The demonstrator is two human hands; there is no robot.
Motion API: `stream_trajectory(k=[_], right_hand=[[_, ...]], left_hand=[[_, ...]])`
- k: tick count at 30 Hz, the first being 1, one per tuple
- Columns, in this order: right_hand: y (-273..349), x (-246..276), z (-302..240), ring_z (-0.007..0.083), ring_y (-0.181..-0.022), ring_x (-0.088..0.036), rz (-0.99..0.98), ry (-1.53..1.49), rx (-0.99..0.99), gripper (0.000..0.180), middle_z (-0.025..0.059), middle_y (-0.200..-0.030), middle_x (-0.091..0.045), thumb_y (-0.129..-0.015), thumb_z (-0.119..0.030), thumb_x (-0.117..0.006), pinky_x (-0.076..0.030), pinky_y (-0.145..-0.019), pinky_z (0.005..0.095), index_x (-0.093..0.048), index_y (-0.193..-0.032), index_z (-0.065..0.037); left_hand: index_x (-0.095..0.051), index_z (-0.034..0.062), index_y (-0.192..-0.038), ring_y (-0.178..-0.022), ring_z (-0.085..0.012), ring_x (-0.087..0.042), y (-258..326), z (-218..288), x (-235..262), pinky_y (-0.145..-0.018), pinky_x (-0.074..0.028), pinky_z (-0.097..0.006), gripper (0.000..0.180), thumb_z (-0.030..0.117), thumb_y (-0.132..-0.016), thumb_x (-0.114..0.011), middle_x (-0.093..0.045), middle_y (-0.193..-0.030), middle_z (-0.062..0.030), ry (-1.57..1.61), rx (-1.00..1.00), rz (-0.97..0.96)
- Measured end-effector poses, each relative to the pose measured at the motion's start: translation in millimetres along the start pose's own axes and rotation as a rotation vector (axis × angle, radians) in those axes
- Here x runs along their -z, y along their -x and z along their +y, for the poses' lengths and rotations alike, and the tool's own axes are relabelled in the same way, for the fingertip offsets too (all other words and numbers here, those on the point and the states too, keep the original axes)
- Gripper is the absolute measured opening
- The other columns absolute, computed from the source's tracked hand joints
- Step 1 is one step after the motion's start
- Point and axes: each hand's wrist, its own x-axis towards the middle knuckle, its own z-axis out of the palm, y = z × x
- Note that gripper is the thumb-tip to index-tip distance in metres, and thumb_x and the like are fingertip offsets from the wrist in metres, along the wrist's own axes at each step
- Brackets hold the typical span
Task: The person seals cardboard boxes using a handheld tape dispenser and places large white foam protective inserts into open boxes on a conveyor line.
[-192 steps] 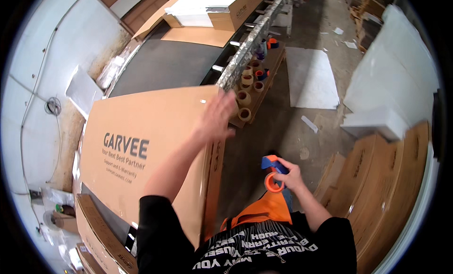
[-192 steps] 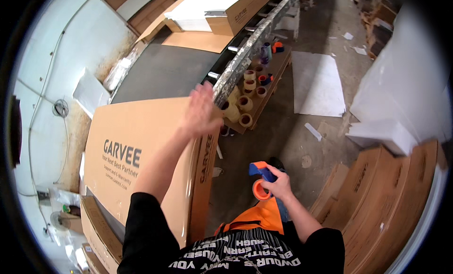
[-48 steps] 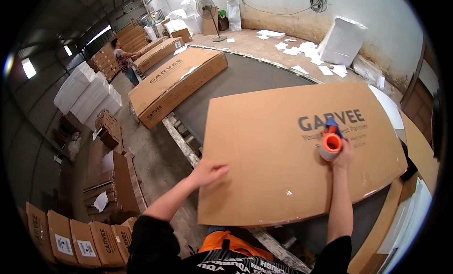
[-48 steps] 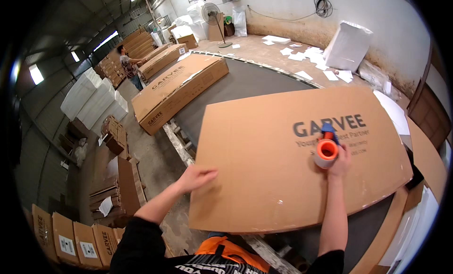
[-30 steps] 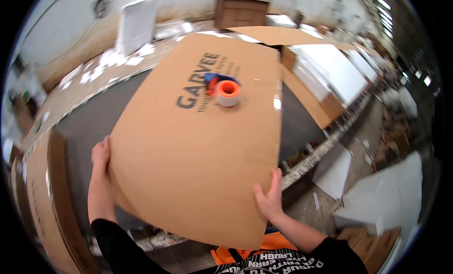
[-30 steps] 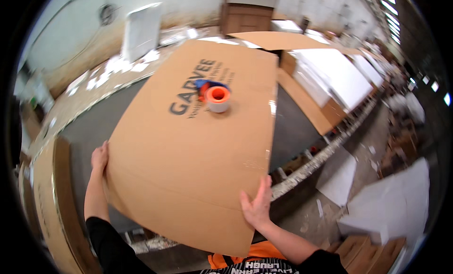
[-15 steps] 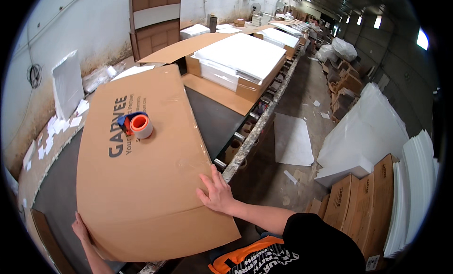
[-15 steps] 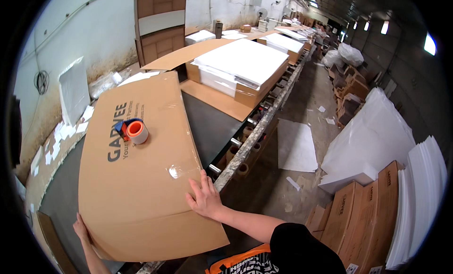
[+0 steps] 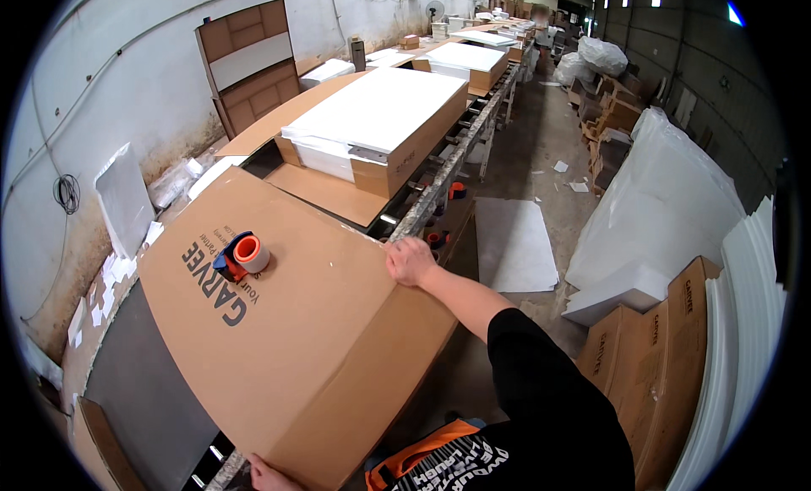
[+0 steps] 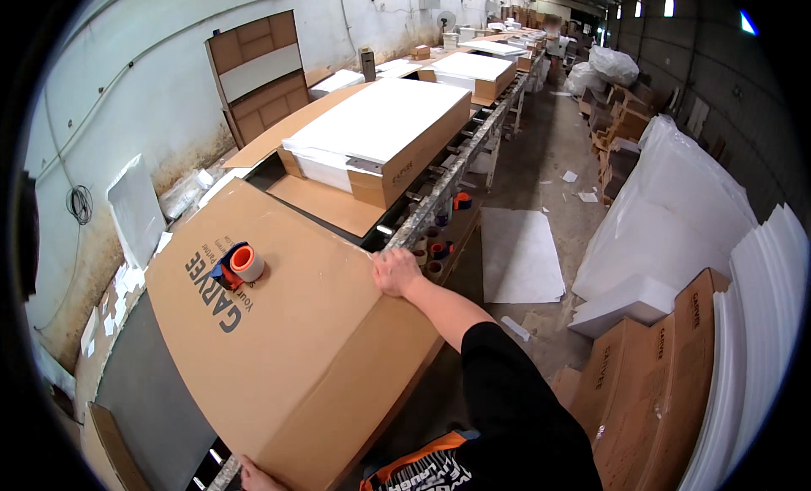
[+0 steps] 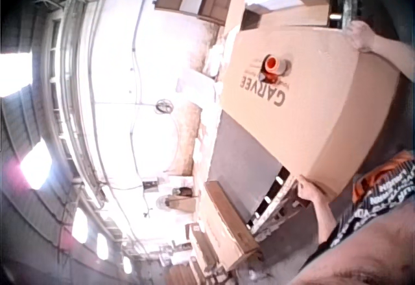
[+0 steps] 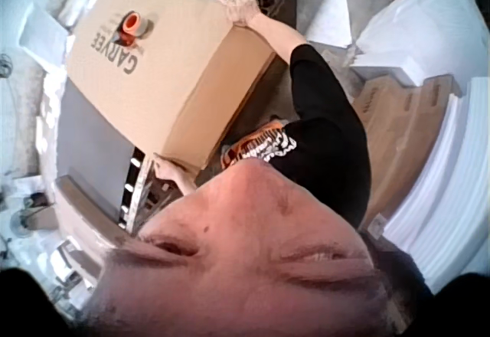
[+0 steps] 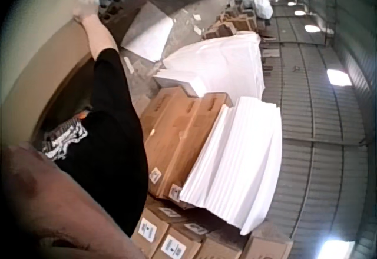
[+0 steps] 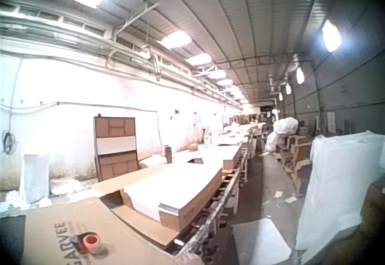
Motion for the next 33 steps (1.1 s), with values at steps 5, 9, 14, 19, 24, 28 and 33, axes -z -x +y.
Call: stream_trajectory(k=[5,9,14,19,24,28,33], right_hand=[[28,38,10,0.0477,-0.13,-0.035,-0.288,-0.213,0.27,0.05,0.0288,-0.135,-0.044,-0.09,-0.038,-0.052,-0.028,-0.109,0.0537,-0.056,-0.123,-0.001],[17,93,-10,0.046,-0.141,-0.018,-0.799,-0.001,0.418,0.107,0.0271,-0.15,-0.023,-0.065,-0.049,-0.081,-0.012,-0.117,0.0546,-0.028,-0.148,-0.006],[32,52,-29,0.0385,-0.135,-0.032,-0.431,-0.03,0.549,0.086,0.0205,-0.142,-0.035,-0.071,-0.026,-0.075,-0.024,-0.113,0.0522,-0.033,-0.145,-0.016],[39,19,-24,0.0287,-0.121,-0.047,-0.056,-0.127,0.583,0.05,0.0139,-0.127,-0.05,-0.082,-0.017,-0.058,-0.033,-0.105,0.0462,-0.048,-0.131,-0.02],[20,9,-24,0.0272,-0.115,-0.05,-0.042,-0.197,0.608,0.044,0.0106,-0.124,-0.051,-0.079,-0.013,-0.058,-0.038,-0.098,0.0449,-0.05,-0.123,-0.014],[4,-10,-19,0.0266,-0.118,-0.048,-0.041,-0.219,0.606,0.051,0.0096,-0.125,-0.049,-0.075,-0.011,-0.062,-0.037,-0.101,0.0443,-0.05,-0.124,-0.015],[12,-15,-20,0.0227,-0.122,-0.045,-0.112,-0.287,0.46,0.058,0.0047,-0.126,-0.049,-0.07,-0.007,-0.063,-0.033,-0.108,0.0424,-0.05,-0.125,-0.019]], left_hand=[[-0.068,-0.0094,-0.096,-0.072,-0.028,-0.064,11,-39,-45,-0.068,-0.048,-0.04,0.046,0.034,-0.099,-0.051,-0.071,-0.083,-0.0199,0.332,-0.139,0.232],[-0.065,-0.0051,-0.112,-0.086,-0.0319,-0.061,-3,-74,-58,-0.079,-0.048,-0.039,0.042,0.031,-0.099,-0.047,-0.067,-0.098,-0.0214,0.16,-0.209,0.359],[-0.063,-0.0063,-0.094,-0.083,-0.0233,-0.061,14,-55,-64,-0.074,-0.047,-0.035,0.047,0.034,-0.1,-0.04,-0.067,-0.092,-0.016,0.557,-0.142,0.309],[-0.063,-0.0047,-0.091,-0.083,-0.0243,-0.061,12,-73,-67,-0.072,-0.049,-0.038,0.049,0.032,-0.098,-0.032,-0.064,-0.087,-0.014,0.544,-0.346,0.342],[-0.065,-0.0037,-0.094,-0.082,-0.028,-0.059,3,-81,-71,-0.073,-0.048,-0.04,0.046,0.031,-0.095,-0.036,-0.062,-0.088,-0.015,0.225,-0.487,0.427],[-0.064,-0.0035,-0.104,-0.087,-0.0239,-0.057,-12,-84,-75,-0.077,-0.047,-0.035,0.03,0.018,-0.098,-0.043,-0.059,-0.099,-0.0149,0.18,-0.461,0.311],[-0.052,-0.0028,-0.127,-0.118,-0.0403,-0.048,36,44,-43,-0.102,-0.038,-0.047,0.065,0.036,-0.08,-0.075,-0.054,-0.126,-0.0211,-0.202,-0.867,0.272]])
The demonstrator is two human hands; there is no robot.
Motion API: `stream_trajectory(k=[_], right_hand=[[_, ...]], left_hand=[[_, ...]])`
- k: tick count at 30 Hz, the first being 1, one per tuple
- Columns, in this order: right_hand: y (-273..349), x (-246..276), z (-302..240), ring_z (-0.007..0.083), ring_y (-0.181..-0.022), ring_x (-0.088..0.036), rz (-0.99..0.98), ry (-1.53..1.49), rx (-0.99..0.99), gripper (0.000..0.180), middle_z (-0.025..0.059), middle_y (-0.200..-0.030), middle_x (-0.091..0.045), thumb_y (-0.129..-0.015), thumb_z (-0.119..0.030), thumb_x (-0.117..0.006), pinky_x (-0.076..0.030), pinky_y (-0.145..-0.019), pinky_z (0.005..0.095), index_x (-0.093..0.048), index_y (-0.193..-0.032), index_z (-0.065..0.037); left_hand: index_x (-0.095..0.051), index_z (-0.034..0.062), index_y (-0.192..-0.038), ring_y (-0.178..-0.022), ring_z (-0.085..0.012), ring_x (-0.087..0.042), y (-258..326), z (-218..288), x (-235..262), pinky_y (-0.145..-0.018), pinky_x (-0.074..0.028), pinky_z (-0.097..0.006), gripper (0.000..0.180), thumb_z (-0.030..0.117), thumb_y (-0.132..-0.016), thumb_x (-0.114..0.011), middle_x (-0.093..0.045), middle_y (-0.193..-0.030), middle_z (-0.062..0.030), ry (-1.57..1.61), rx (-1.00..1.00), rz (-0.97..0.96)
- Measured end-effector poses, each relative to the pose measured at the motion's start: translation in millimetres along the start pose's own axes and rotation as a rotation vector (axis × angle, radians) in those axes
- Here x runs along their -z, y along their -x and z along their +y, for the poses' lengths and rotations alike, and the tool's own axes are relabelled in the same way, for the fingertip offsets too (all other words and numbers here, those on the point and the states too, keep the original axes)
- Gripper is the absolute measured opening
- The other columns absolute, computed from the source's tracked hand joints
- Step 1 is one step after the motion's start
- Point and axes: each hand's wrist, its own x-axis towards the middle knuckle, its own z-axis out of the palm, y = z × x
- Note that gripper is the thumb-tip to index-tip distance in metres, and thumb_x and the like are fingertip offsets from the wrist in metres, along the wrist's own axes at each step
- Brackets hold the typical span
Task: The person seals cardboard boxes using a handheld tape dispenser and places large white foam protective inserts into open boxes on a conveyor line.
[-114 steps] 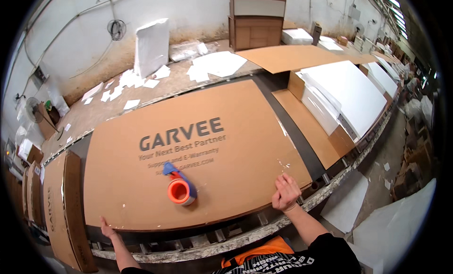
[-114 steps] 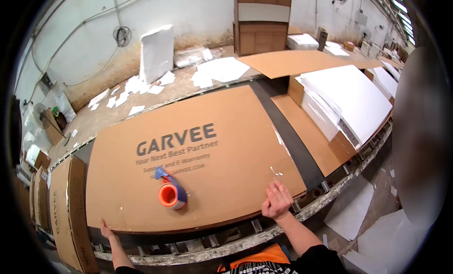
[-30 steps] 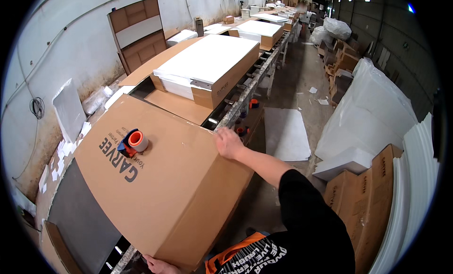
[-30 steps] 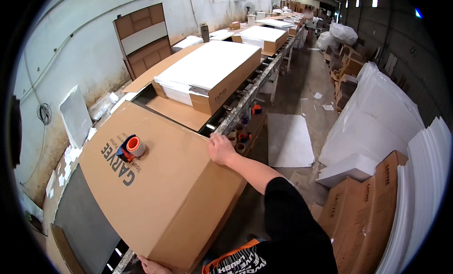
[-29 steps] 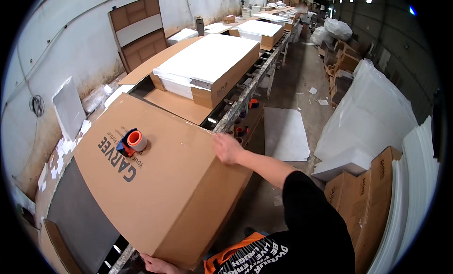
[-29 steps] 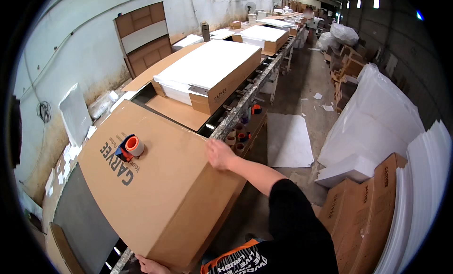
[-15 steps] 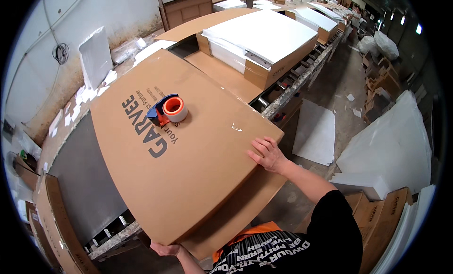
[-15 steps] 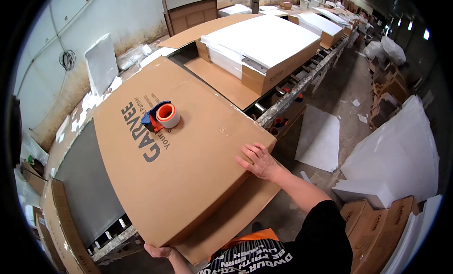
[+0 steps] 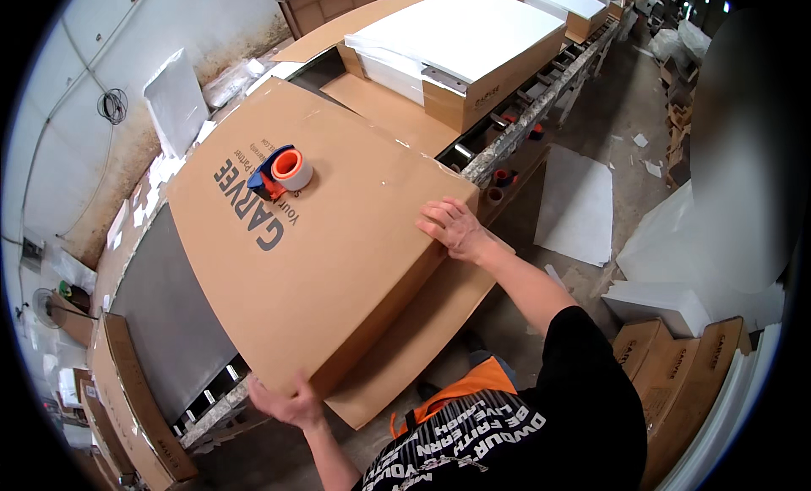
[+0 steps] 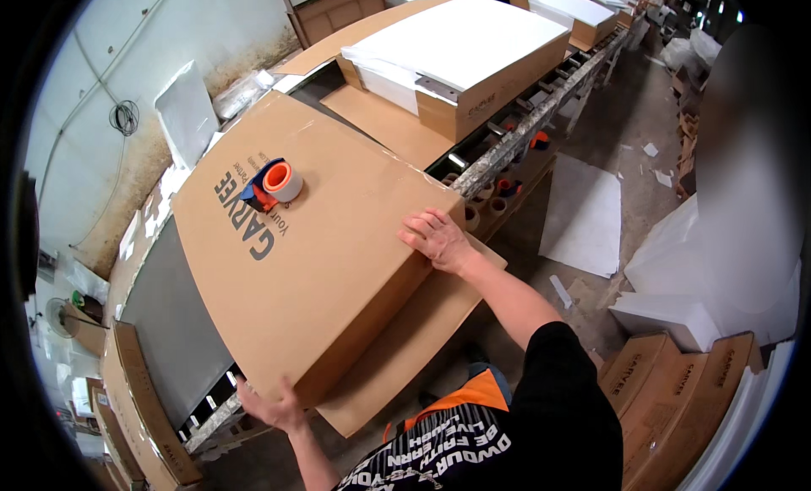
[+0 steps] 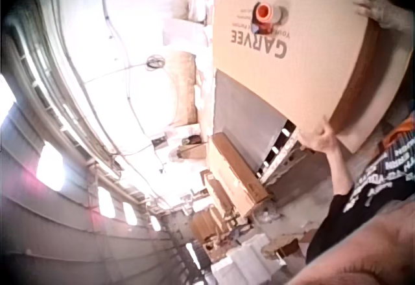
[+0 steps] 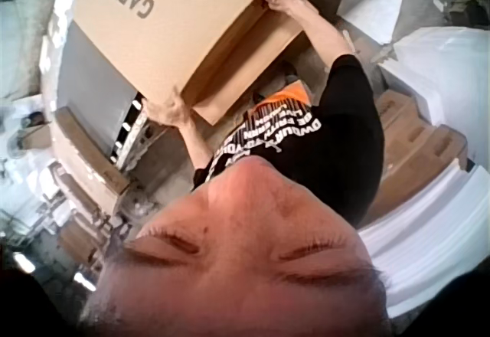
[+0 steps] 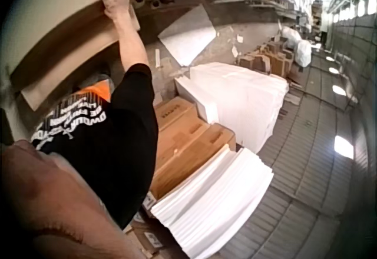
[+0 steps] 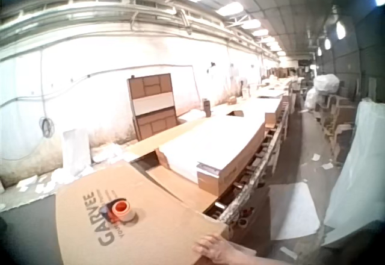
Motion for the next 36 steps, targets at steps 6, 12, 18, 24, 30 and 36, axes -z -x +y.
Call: stream_trajectory(k=[6,12,18,24,30,36], right_hand=[[36,3,-6,0.0272,-0.12,-0.046,0.239,-0.129,-0.309,0.053,0.0075,-0.122,-0.052,-0.069,-0.016,-0.073,-0.036,-0.104,0.045,-0.054,-0.119,-0.012],[137,3,-16,0.0292,-0.13,-0.045,0.787,-2.465,-1.628,0.063,0.0153,-0.136,-0.052,-0.086,-0.044,-0.053,-0.034,-0.109,0.0402,-0.05,-0.131,0.0],[-14,35,8,0.0166,-0.087,-0.056,0.517,-1.866,-1.87,0.039,0.006,-0.095,-0.059,-0.078,-0.039,-0.063,-0.044,-0.073,0.0316,-0.059,-0.102,-0.008],[-10,27,3,0.0149,-0.08,-0.057,0.392,-1.815,-1.751,0.03,0.0037,-0.089,-0.058,-0.078,-0.027,-0.064,-0.045,-0.073,0.0315,-0.057,-0.098,-0.007],[-14,68,63,0.0315,-0.082,-0.066,-0.221,-0.451,-0.696,0.023,0.0135,-0.095,-0.069,-0.075,-0.021,-0.068,-0.054,-0.073,0.0411,-0.067,-0.089,-0.003],[-198,-10,40,0.0394,-0.126,-0.047,0.139,-0.559,-0.095,0.057,0.0224,-0.144,-0.04,-0.079,-0.015,-0.063,-0.048,-0.096,0.0438,-0.049,-0.132,0.0]], left_hand=[[-0.041,0.002,-0.14,-0.133,-0.0506,-0.031,-18,124,-69,-0.111,-0.03,-0.054,0.1,0.032,-0.057,-0.088,-0.038,-0.144,-0.0249,-0.174,-0.481,-0.69],[-0.038,0.0044,-0.143,-0.131,-0.0513,-0.036,-14,119,-86,-0.109,-0.035,-0.052,0.108,0.03,-0.052,-0.089,-0.037,-0.146,-0.0249,-0.246,-0.431,-0.638],[-0.039,0.0035,-0.142,-0.132,-0.0472,-0.038,-25,106,-94,-0.108,-0.036,-0.052,0.104,0.032,-0.055,-0.087,-0.039,-0.145,-0.0234,-0.22,-0.509,-0.658],[-0.032,-0.0002,-0.145,-0.13,-0.0601,-0.029,-49,225,-114,-0.11,-0.025,-0.062,0.105,0.055,-0.067,-0.077,-0.032,-0.148,-0.0291,-0.044,-0.639,-0.954],[-0.038,0.005,-0.144,-0.121,-0.0578,-0.042,-50,214,-156,-0.104,-0.034,-0.062,0.101,0.044,-0.061,-0.082,-0.036,-0.146,-0.0271,-0.095,-0.739,-0.822],[-0.04,0.0122,-0.144,-0.123,-0.0551,-0.042,-41,221,-162,-0.102,-0.039,-0.06,0.102,0.044,-0.057,-0.083,-0.038,-0.148,-0.02,-0.028,-0.723,-0.769]])
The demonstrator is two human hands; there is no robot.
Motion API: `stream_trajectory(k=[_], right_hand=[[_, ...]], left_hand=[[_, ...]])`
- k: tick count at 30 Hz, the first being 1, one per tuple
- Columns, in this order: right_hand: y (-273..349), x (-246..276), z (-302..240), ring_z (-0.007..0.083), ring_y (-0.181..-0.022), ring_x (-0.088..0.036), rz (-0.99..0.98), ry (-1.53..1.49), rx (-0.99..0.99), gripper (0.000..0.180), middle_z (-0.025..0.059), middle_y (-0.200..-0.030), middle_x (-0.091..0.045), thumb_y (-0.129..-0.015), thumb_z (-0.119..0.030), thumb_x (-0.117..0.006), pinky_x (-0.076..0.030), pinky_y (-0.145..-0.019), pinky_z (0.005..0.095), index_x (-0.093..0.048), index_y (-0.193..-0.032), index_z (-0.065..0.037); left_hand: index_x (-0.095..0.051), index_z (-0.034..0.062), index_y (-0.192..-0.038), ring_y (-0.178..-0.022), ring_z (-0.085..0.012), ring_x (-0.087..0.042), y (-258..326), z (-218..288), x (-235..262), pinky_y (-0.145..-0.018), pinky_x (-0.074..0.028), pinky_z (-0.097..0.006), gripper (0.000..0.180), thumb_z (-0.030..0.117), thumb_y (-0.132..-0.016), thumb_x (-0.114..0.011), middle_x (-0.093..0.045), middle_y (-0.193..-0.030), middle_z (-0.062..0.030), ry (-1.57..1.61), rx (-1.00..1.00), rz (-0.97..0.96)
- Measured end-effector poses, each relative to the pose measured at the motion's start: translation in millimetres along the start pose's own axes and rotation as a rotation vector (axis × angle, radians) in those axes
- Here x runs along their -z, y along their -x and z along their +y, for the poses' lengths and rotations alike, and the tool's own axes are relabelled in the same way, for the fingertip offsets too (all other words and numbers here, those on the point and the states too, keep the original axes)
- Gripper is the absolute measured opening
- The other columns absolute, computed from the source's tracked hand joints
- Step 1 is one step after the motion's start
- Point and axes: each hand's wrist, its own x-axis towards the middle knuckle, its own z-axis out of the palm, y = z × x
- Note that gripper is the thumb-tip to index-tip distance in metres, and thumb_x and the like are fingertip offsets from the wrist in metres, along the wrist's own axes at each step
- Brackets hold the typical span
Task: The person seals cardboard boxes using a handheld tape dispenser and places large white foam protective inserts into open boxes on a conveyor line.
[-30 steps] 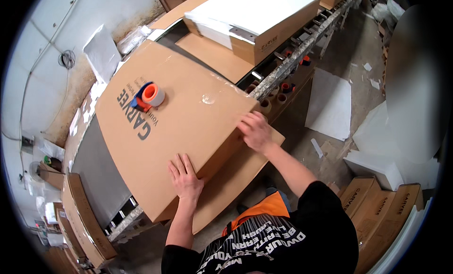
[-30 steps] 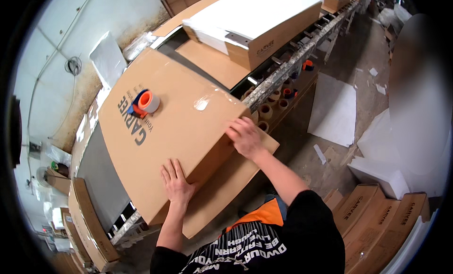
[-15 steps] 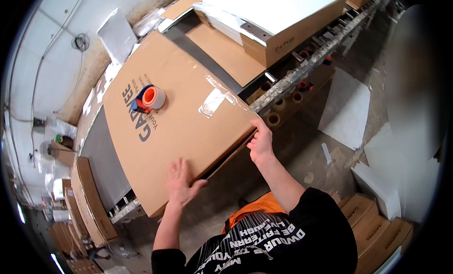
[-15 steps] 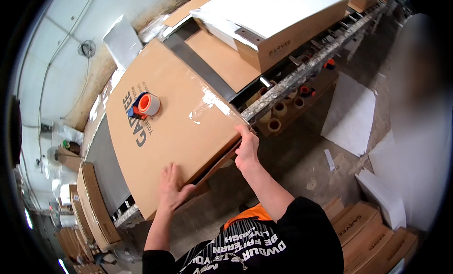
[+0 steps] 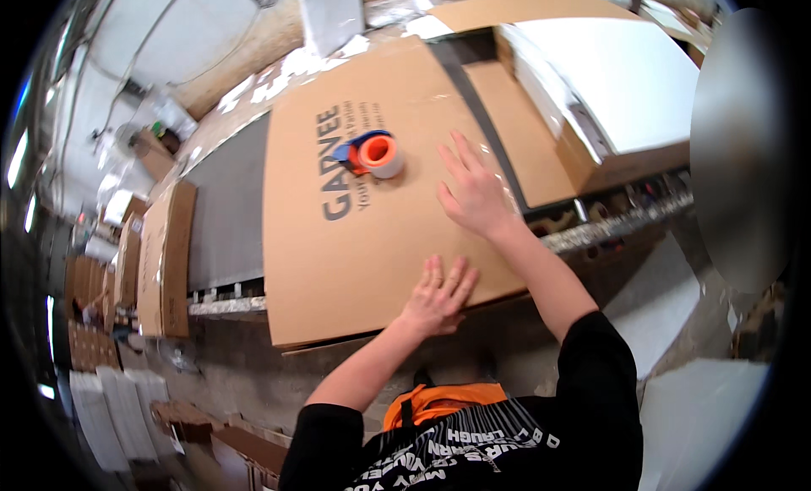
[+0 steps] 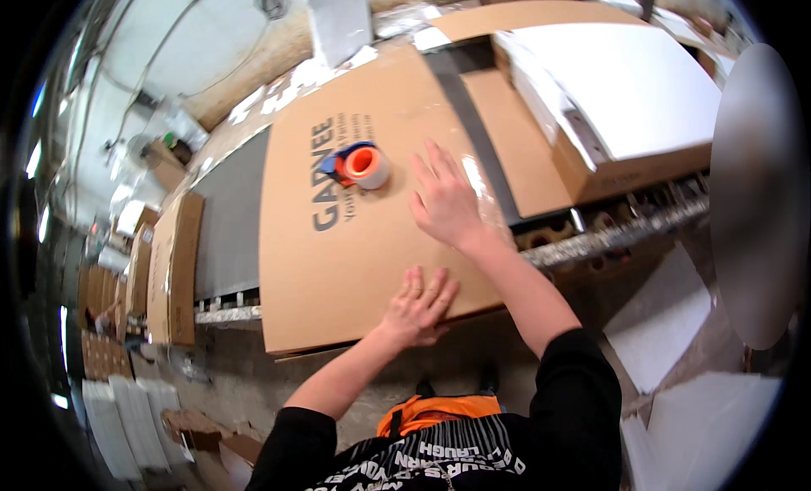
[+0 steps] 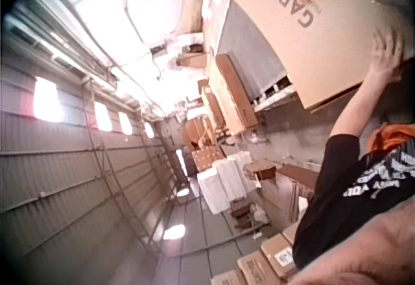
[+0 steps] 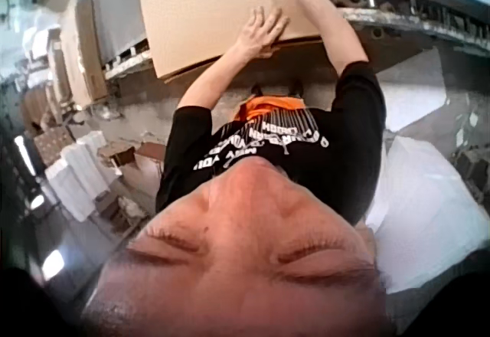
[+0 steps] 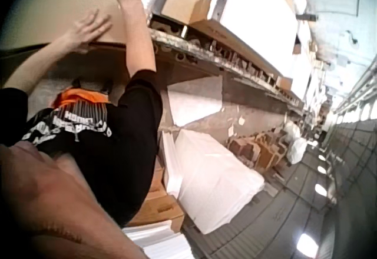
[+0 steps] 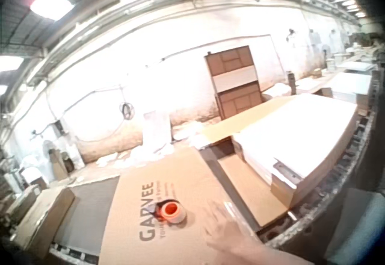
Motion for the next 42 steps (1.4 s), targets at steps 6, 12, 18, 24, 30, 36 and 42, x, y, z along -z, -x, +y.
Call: stream_trajectory(k=[6,12,18,24,30,36,42], right_hand=[[-122,-130,-8,0.0344,-0.12,-0.053,-0.397,0.243,-0.054,0.068,0.0208,-0.133,-0.051,-0.078,-0.014,-0.063,-0.049,-0.095,0.0441,-0.039,-0.141,-0.003],[-92,-84,-13,0.0302,-0.106,-0.063,-0.806,0.213,-0.331,0.049,0.0154,-0.121,-0.062,-0.074,-0.016,-0.065,-0.051,-0.086,0.0396,-0.053,-0.121,-0.005],[6,64,23,0.02,-0.094,-0.061,-0.257,-0.814,-0.862,0.066,0.0166,-0.107,-0.062,-0.07,-0.006,-0.055,-0.049,-0.081,0.0304,-0.04,-0.134,0.0],[22,133,-58,0.0315,-0.092,-0.066,-0.434,0.219,-0.495,0.039,0.0149,-0.1,-0.069,-0.072,-0.029,-0.061,-0.051,-0.083,0.0377,-0.07,-0.107,-0.013],[67,117,-73,0.0371,-0.095,-0.066,-0.919,0.454,-0.583,0.034,0.0206,-0.095,-0.069,-0.069,-0.028,-0.061,-0.054,-0.084,0.0439,-0.069,-0.091,-0.004],[165,115,-87,0.0336,-0.092,-0.067,-0.899,0.483,-0.623,0.038,0.0194,-0.097,-0.068,-0.064,-0.027,-0.064,-0.056,-0.08,0.0376,-0.071,-0.093,-0.002],[128,100,-79,0.0295,-0.088,-0.068,-1.073,0.479,-0.486,0.027,0.0138,-0.086,-0.072,-0.066,-0.026,-0.066,-0.054,-0.075,0.0332,-0.075,-0.085,-0.008]], left_hand=[[-0.037,0.0148,-0.146,-0.129,-0.0525,-0.038,5,9,-7,-0.108,-0.033,-0.058,0.096,0.035,-0.062,-0.079,-0.033,-0.151,-0.0182,0.103,0.035,0.032],[-0.036,0.0152,-0.146,-0.125,-0.0531,-0.042,8,2,0,-0.106,-0.036,-0.057,0.099,0.034,-0.06,-0.081,-0.036,-0.148,-0.0177,0.13,0.059,-0.041],[-0.035,0.015,-0.147,-0.125,-0.0536,-0.041,8,-6,1,-0.106,-0.036,-0.057,0.101,0.037,-0.06,-0.083,-0.033,-0.15,-0.0177,0.101,0.054,-0.015],[-0.035,0.0163,-0.147,-0.127,-0.0506,-0.042,3,-4,4,-0.108,-0.035,-0.055,0.101,0.042,-0.061,-0.082,-0.034,-0.15,-0.0164,0.028,0.055,-0.054],[-0.031,0.0179,-0.149,-0.132,-0.0475,-0.038,8,-4,7,-0.112,-0.03,-0.053,0.1,0.038,-0.065,-0.08,-0.033,-0.152,-0.0135,0.067,0.098,-0.14],[-0.036,0.0188,-0.147,-0.131,-0.0466,-0.04,8,3,10,-0.11,-0.033,-0.052,0.099,0.036,-0.061,-0.083,-0.037,-0.15,-0.0131,0.049,0.122,-0.083],[-0.039,0.019,-0.145,-0.129,-0.0462,-0.042,8,0,4,-0.109,-0.036,-0.051,0.101,0.035,-0.056,-0.085,-0.039,-0.148,-0.0133,0.057,0.121,-0.024]])
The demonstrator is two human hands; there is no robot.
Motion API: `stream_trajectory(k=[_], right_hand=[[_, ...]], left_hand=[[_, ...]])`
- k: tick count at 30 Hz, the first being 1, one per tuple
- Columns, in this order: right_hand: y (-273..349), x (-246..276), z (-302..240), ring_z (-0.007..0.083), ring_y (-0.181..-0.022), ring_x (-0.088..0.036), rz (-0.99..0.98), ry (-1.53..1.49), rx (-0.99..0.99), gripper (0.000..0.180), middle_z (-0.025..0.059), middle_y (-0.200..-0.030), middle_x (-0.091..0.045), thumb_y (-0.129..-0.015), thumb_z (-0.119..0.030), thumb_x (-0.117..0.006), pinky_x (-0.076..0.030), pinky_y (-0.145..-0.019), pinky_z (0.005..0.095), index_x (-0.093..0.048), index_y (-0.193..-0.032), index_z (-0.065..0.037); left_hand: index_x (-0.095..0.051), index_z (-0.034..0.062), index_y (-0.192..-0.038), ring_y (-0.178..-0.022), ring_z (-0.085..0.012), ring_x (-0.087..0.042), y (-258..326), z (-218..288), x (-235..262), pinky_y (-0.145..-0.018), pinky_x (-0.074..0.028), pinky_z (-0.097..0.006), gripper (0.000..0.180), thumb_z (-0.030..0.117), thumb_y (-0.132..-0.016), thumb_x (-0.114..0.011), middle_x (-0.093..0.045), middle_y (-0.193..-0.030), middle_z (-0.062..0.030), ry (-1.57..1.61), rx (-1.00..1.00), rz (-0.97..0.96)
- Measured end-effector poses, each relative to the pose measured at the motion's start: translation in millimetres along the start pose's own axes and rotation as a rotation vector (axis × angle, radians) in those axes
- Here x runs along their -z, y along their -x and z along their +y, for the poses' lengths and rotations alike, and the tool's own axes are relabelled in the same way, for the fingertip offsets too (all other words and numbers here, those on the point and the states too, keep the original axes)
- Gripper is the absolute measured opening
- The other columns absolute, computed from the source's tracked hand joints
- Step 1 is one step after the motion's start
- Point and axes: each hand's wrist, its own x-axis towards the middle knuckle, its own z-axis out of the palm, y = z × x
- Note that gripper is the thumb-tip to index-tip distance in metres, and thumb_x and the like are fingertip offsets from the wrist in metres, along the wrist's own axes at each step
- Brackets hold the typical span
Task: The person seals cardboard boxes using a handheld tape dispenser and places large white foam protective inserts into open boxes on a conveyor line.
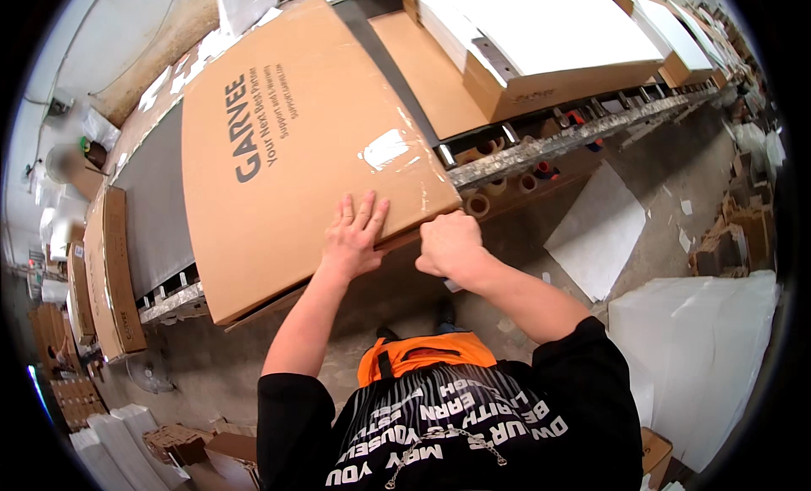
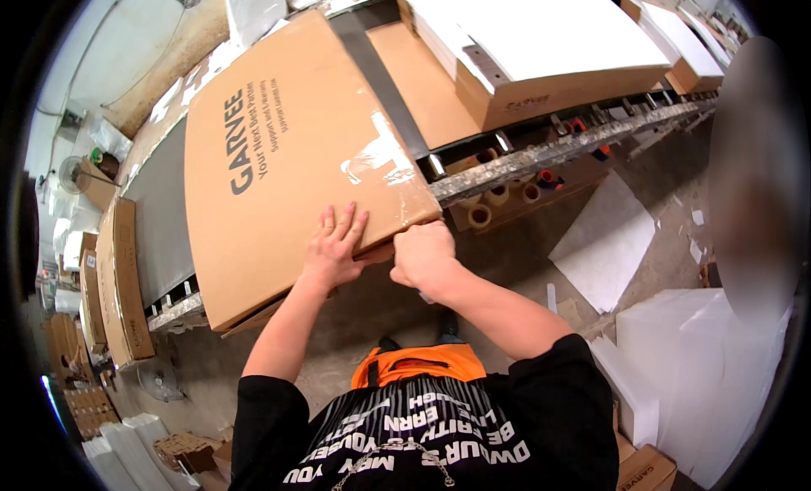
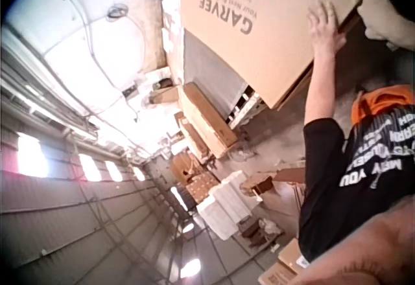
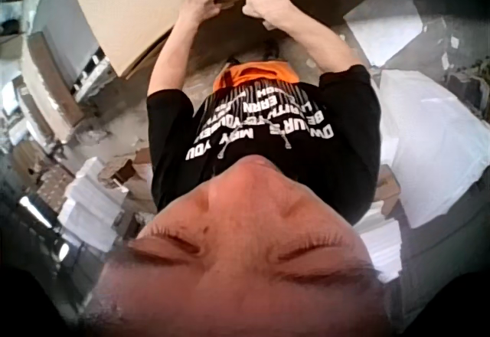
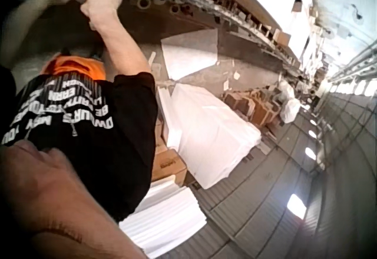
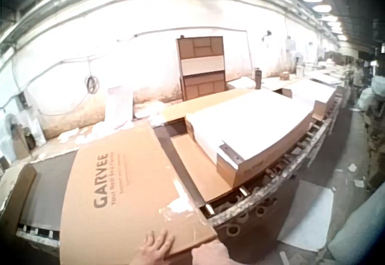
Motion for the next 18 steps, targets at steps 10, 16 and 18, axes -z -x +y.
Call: stream_trajectory(k=[10,16,18], right_hand=[[4,-186,24,0.0356,-0.096,-0.064,0.099,-0.32,-0.173,0.049,0.0164,-0.118,-0.059,-0.067,-0.028,-0.066,-0.052,-0.08,0.0435,-0.065,-0.112,-0.008],[34,-200,8,0.014,-0.089,-0.062,0.955,-1.217,-0.163,0.042,0.006,-0.1,-0.063,-0.08,-0.016,-0.066,-0.05,-0.076,0.0299,-0.058,-0.12,-0.006],[29,-180,6,0.0185,-0.101,-0.058,1.14,-1.712,-0.399,0.047,0.0093,-0.118,-0.058,-0.095,-0.018,-0.057,-0.046,-0.089,0.0308,-0.042,-0.136,-0.001]], left_hand=[[-0.047,0.0142,-0.14,-0.121,-0.0496,-0.05,2,-6,3,-0.102,-0.043,-0.052,0.098,0.045,-0.056,-0.085,-0.046,-0.143,-0.0158,-0.089,-0.054,0.061],[-0.042,0.0113,-0.143,-0.122,-0.0507,-0.048,-3,-9,5,-0.103,-0.041,-0.053,0.099,0.043,-0.059,-0.084,-0.043,-0.145,-0.0185,-0.078,-0.086,0.035],[-0.04,0.0113,-0.144,-0.124,-0.0513,-0.046,-2,-4,1,-0.105,-0.039,-0.054,0.099,0.042,-0.061,-0.083,-0.041,-0.146,-0.0191,-0.036,-0.11,0.027]])
